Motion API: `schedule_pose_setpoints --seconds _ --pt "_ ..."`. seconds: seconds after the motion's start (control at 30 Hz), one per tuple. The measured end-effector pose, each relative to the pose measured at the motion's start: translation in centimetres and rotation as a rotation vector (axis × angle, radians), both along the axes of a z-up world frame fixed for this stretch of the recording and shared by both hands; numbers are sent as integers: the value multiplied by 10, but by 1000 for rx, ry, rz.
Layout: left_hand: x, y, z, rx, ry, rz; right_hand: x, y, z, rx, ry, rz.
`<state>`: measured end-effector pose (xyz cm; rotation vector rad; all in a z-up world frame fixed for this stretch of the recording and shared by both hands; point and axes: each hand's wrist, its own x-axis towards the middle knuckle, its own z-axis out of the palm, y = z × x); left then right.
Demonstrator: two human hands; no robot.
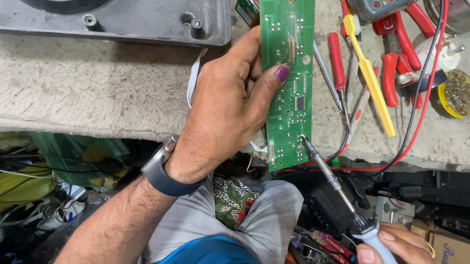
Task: The person uses a soldering iron to reflow solder joints on a green circuit board, then flips the board and uses a multimeter to test connections. The board is placed on a workbench with various tools and components visible.
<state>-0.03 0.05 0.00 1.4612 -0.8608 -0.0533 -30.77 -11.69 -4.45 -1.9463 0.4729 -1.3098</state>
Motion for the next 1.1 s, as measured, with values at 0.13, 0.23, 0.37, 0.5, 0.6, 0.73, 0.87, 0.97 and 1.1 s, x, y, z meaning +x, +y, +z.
schedule_pose_setpoints --seconds 0.13,0.23,0.37,0.5,0.6,0.73,0.87,0.97,1.1 --pt "0 0 -1 14 3 5 -5 0 -7 8 -22 16" --pt "0 -2 -3 7 -16 -5 -18 -3 -6 18 13 12" --pt "1 -1 -5 30 -28 2 -38 -8 10 65 190 85" --pt "0 -1 -7 -6 -37 -22 -36 2 14 -61 278 89" --pt "0 0 -7 -19 -21 -26 -25 12 20 -128 307 112" --pt "-1 1 -6 -42 -8 -25 -6 18 29 -211 324 123" --pt "-1 2 -8 -42 -19 -21 -3 20 32 -196 324 133" --pt "-1 1 -9 -46 -30 -5 -8 19 31 -183 346 129" --pt "-1 1 -9 -47 -24 -6 -21 13 22 -167 345 133"
